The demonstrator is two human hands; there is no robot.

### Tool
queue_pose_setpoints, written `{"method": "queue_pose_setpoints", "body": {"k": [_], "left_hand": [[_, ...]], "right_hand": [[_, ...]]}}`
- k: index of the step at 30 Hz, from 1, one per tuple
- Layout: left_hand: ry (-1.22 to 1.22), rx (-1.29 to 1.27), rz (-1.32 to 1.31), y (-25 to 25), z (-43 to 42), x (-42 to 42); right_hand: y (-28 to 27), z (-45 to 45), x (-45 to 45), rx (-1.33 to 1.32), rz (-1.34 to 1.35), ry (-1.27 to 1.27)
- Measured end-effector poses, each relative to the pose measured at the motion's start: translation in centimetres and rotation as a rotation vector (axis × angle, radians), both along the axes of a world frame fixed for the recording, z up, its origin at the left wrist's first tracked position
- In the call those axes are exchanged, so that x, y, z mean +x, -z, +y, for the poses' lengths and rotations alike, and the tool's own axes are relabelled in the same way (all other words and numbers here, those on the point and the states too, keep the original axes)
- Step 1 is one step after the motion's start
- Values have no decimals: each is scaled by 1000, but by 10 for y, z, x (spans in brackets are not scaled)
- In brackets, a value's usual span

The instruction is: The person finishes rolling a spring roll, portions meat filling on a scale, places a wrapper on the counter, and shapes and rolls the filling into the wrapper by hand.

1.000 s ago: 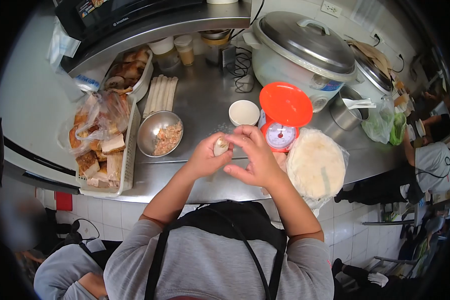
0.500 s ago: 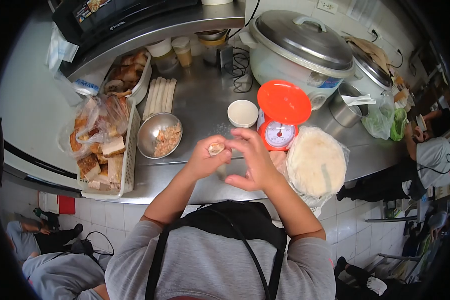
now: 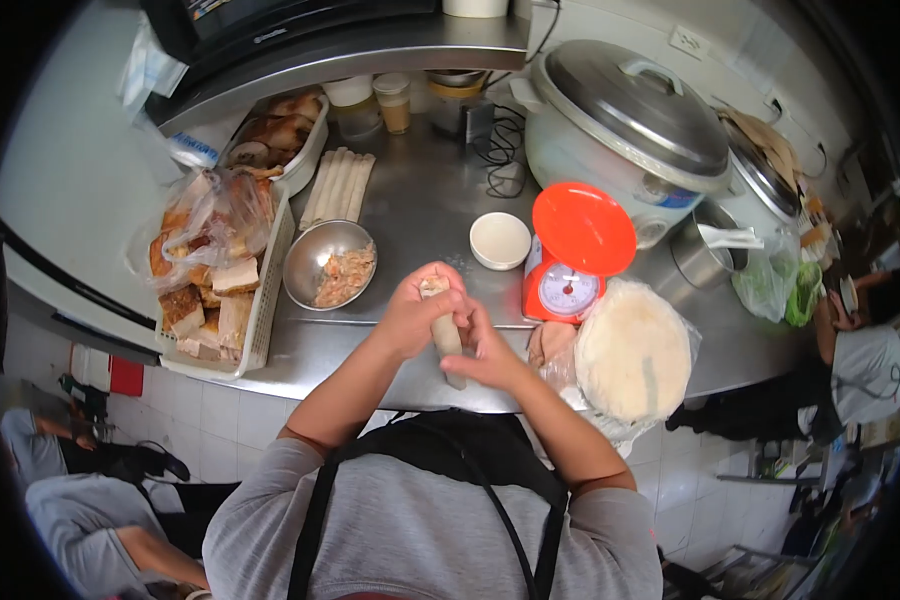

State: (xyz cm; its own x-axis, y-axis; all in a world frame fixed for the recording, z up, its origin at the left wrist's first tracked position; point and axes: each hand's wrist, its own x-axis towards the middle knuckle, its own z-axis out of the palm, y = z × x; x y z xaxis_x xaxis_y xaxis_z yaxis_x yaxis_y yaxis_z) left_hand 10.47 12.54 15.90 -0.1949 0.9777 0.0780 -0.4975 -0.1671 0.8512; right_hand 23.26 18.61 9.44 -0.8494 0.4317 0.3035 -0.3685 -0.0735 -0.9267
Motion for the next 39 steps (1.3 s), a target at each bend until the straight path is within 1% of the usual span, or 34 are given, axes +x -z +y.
{"method": "queue_pose_setpoints", "body": {"k": [1, 3, 5, 8, 9, 11, 12, 13, 16, 17, 19, 21, 22, 26, 28, 29, 32, 33, 36, 39], "left_hand": [[-31, -37, -85, 0, 0, -3], [-104, 0, -221, 4, 2, -12], [-160, 63, -315, 9, 2, -27], [-594, 104, -395, -1, -4, -48], [-697, 106, -360, -2, -13, -56], [-893, 103, -286, -1, -41, -76], [-862, 125, -245, 5, -58, -86], [-828, 147, -203, 15, -78, -93], [-617, -114, 47, 42, -140, -110], [-511, -189, 172, 52, -160, -116], [-420, -414, 274, 59, -191, -116], [-328, -505, 263, 74, -215, -123], [-306, -488, 231, 80, -223, -126], [-353, -542, 144, 96, -238, -141], [-285, -520, 71, 107, -241, -148], [-263, -517, 68, 109, -240, -150], [-226, -525, 98, 112, -237, -159], [-215, -516, 97, 116, -237, -162], [-169, -495, 82, 127, -233, -166], [-142, -445, 74, 131, -228, -168]], "right_hand": [[1, -2, 0, -18, -105, -63], [0, -4, 0, -48, -323, -196], [-4, 1, -10, -134, -346, -255], [-12, 11, -26, -247, -423, -319], [-15, 15, -34, -284, -453, -334], [-17, 28, -55, -266, -481, -342], [-20, 36, -68, -258, -493, -342], [-28, 41, -82, -319, -482, -331], [-40, 70, -134, -390, -543, -263], [-41, 82, -154, -357, -552, -232], [-39, 105, -198, -308, -569, -158], [-32, 125, -243, -312, -594, -105], [-26, 134, -265, -320, -601, -80], [14, 156, -348, -304, -641, 37], [40, 159, -380, -273, -643, 103], [51, 157, -390, -295, -639, 85], [42, 123, -395, -120, -806, 298], [48, 121, -400, -50, -833, 372], [51, 122, -399, 150, -1041, 368], [38, 117, -397, 190, -1203, 235]]}}
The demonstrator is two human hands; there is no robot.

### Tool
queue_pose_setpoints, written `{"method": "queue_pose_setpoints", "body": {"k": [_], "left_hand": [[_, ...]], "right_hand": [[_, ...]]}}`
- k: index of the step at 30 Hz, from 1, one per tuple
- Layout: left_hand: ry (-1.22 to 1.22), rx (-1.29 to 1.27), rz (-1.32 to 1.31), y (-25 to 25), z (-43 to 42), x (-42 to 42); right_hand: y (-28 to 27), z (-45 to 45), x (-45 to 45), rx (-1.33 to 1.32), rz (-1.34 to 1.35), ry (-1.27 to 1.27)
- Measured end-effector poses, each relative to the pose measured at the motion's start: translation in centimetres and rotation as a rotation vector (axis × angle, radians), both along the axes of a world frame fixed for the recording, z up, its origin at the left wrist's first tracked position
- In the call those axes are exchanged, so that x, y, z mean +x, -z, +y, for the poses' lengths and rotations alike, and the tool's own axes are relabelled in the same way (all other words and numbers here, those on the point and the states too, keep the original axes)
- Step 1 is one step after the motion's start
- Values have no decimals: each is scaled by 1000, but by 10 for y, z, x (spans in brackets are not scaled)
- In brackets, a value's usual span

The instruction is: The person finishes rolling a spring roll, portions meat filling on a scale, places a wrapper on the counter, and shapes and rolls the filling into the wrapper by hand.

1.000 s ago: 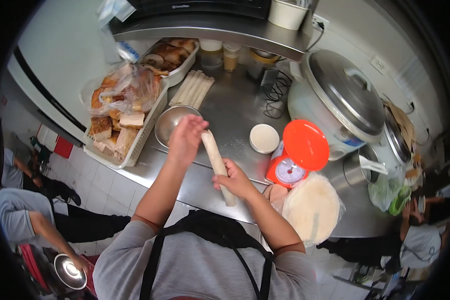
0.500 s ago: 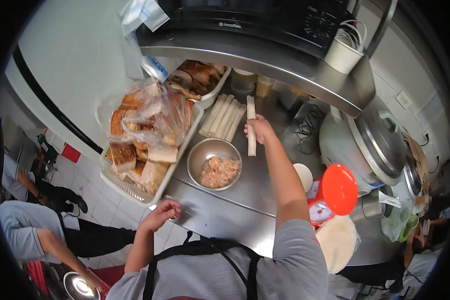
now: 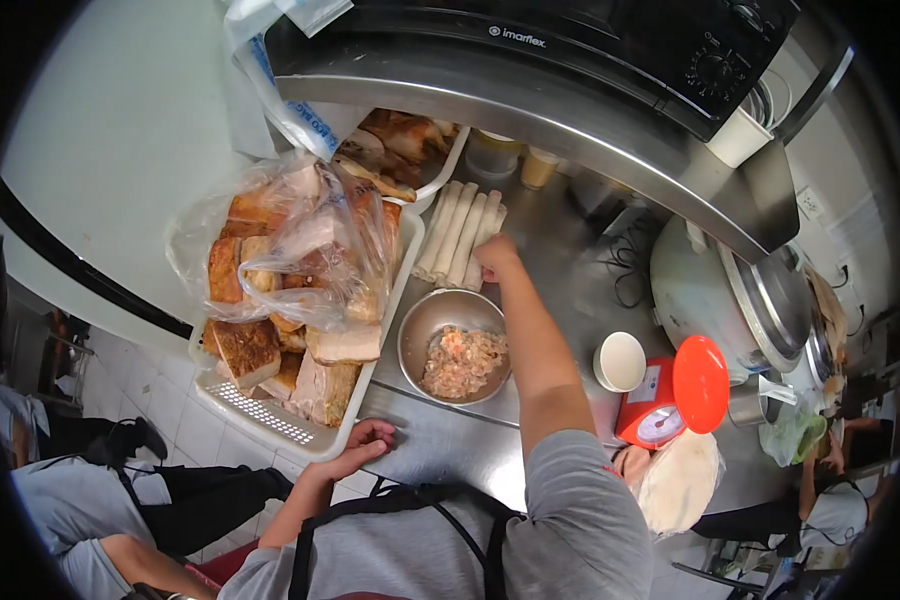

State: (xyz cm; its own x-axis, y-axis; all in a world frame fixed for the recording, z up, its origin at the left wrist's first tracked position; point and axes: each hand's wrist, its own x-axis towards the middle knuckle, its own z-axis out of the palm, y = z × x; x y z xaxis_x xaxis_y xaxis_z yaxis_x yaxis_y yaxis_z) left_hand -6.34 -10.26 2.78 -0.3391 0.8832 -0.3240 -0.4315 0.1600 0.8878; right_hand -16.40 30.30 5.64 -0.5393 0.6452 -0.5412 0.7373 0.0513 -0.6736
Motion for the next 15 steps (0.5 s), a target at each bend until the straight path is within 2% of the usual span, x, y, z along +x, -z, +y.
{"method": "queue_pose_setpoints", "body": {"k": [6, 9, 12, 15], "left_hand": [[49, 19, 26, -1, 6, -3], [47, 38, 10, 0, 6, -3], [43, 18, -1, 7, 6, -3], [-1, 17, -45, 8, 15, 0]], "right_hand": [[5, -5, 11, -32, 68, 3], [2, -2, 19, -101, -21, -74], [-14, -20, 39, 128, 88, -69], [-1, -18, 61, 526, 205, -398]]}}
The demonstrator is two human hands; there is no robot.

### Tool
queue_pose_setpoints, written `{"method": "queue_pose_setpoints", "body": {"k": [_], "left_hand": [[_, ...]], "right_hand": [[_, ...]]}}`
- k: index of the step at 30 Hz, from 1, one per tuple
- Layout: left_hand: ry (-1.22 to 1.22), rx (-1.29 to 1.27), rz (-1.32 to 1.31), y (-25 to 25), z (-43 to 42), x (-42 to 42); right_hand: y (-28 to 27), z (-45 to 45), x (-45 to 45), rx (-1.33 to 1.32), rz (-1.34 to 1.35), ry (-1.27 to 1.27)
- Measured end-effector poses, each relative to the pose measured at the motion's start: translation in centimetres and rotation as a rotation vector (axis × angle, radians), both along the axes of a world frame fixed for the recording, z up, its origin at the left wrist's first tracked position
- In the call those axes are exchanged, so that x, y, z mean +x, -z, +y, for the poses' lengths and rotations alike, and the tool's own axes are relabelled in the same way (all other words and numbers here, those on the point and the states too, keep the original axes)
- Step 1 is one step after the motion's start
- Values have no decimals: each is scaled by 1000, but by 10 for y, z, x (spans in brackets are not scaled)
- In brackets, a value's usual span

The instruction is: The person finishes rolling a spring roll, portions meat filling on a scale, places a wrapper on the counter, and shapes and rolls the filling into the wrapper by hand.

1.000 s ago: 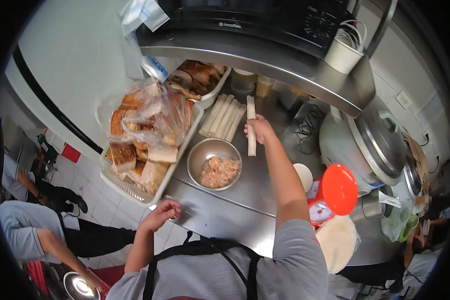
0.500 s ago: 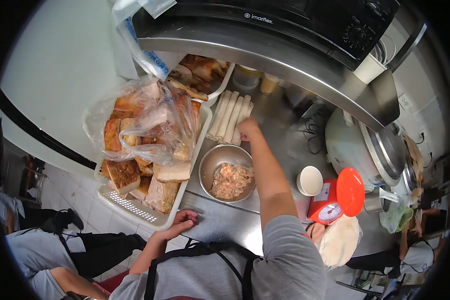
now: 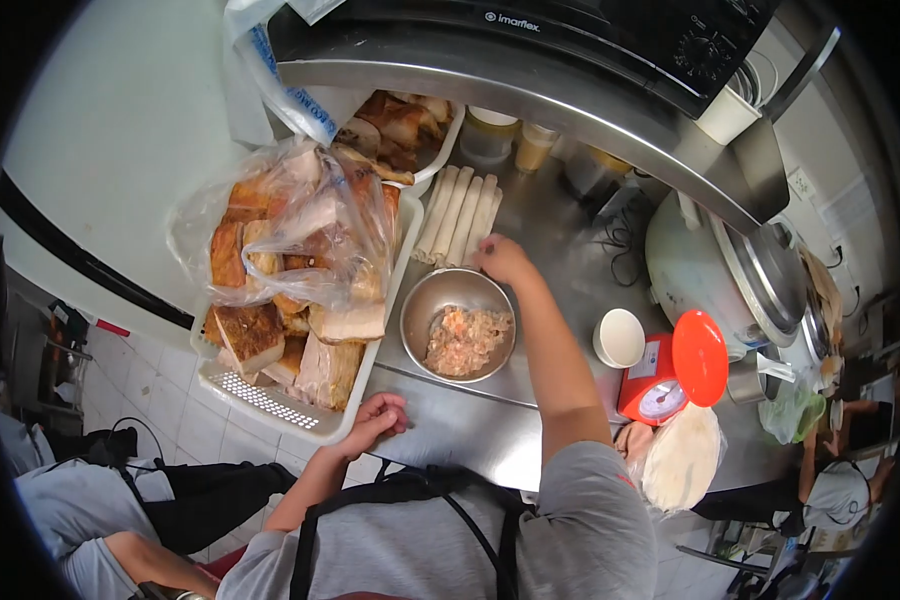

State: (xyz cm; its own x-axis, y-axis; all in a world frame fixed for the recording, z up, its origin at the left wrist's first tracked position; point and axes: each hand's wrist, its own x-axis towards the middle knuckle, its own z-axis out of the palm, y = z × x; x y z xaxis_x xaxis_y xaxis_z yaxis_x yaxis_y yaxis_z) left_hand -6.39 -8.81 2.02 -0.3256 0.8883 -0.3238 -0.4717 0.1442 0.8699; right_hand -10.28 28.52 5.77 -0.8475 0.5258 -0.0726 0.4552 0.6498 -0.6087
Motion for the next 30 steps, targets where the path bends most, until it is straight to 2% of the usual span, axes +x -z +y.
{"method": "queue_pose_setpoints", "body": {"k": [3, 6, 12, 15, 18, 21, 24, 27, 30], "left_hand": [[-67, -60, 16, -10, 18, 2], [-203, -128, -105, -29, 37, 6], [-142, -245, -209, -22, 67, 15], [-181, -237, -248, -17, 78, 18], [-217, -218, -195, -20, 86, 17], [-273, -232, -67, -41, 92, 27], [-264, -239, -2, -44, 100, 30], [-256, -255, 15, -45, 103, 35], [-265, -274, 106, -43, 108, 44]], "right_hand": [[-6, -12, 29, -69, -202, -213], [-28, -35, 57, 3, -271, -227], [-30, -60, 104, -49, -277, -108], [-53, -72, 122, 117, 73, -139], [-51, -83, 131, 282, -16, -550], [-46, -104, 140, 377, -88, -650], [-36, -110, 145, 411, -159, -683], [-30, -103, 147, 427, -386, -678], [-31, -96, 163, 366, -442, -528]]}}
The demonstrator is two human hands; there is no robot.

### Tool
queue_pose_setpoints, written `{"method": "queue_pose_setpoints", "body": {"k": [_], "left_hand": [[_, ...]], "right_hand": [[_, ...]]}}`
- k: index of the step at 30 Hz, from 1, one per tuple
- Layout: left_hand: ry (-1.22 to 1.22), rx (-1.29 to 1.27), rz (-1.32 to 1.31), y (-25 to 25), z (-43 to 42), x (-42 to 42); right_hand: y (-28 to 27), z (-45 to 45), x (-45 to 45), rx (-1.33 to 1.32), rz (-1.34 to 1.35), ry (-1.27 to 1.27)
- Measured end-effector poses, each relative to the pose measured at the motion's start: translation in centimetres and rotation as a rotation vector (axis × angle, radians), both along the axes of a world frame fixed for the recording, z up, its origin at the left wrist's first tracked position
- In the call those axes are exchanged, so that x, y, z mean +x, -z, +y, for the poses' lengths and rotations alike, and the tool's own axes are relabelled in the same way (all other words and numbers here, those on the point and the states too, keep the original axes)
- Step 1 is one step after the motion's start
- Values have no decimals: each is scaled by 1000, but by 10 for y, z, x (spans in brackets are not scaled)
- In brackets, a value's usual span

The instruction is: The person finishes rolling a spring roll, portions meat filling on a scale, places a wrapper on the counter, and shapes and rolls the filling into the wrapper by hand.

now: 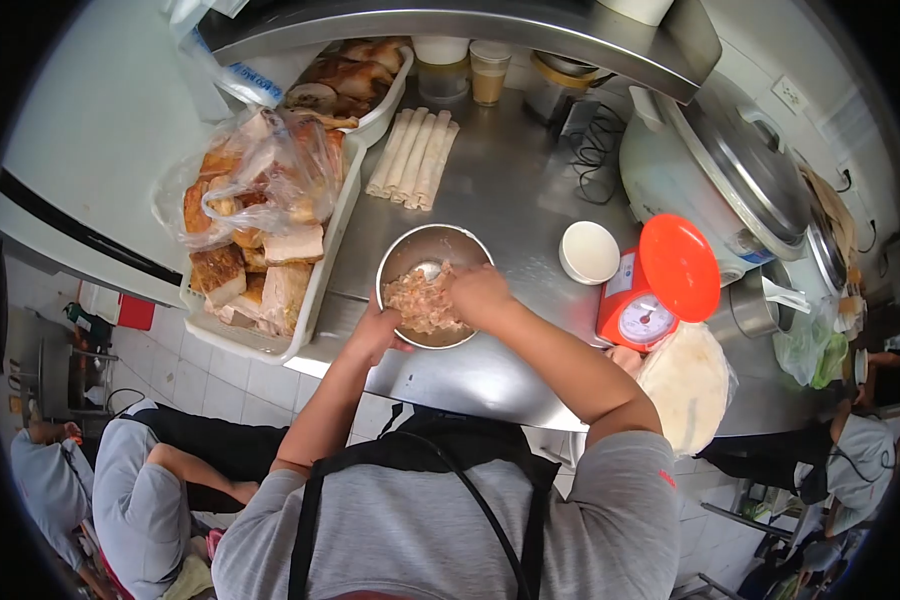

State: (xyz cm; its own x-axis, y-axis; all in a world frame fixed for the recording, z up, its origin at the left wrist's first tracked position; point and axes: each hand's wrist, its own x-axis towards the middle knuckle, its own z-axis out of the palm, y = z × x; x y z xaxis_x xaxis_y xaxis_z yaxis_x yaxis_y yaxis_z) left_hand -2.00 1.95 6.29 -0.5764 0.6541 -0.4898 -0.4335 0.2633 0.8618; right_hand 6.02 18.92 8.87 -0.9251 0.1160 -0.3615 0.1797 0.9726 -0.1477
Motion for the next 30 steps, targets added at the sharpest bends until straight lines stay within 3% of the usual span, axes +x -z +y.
{"method": "queue_pose_setpoints", "body": {"k": [3, 6, 9, 12, 15, 18, 21, 24, 30], "left_hand": [[62, -10, 154, -10, 2, 14], [125, -51, 260, -21, 8, 26], [105, -81, 285, -19, 14, 31], [66, -59, 268, -12, 22, 37], [81, -36, 258, -5, 33, 44], [122, -84, 230, -4, 40, 51], [175, -91, 73, -15, 47, 58], [186, -69, 0, -8, 53, 64], [166, -39, -25, -9, 64, 81]], "right_hand": [[-6, -2, 20, -6, 249, 150], [0, 3, 32, 39, 480, -105], [-8, 1, 34, 96, -18, -145], [-20, 5, 47, 144, -182, -142], [1, 6, 66, 224, -108, -43], [-12, 13, 81, 37, -256, -72], [-37, 40, 92, -400, -360, -50], [-12, 69, 109, -640, 66, -8], [8, 77, 120, -1112, 480, 571]]}}
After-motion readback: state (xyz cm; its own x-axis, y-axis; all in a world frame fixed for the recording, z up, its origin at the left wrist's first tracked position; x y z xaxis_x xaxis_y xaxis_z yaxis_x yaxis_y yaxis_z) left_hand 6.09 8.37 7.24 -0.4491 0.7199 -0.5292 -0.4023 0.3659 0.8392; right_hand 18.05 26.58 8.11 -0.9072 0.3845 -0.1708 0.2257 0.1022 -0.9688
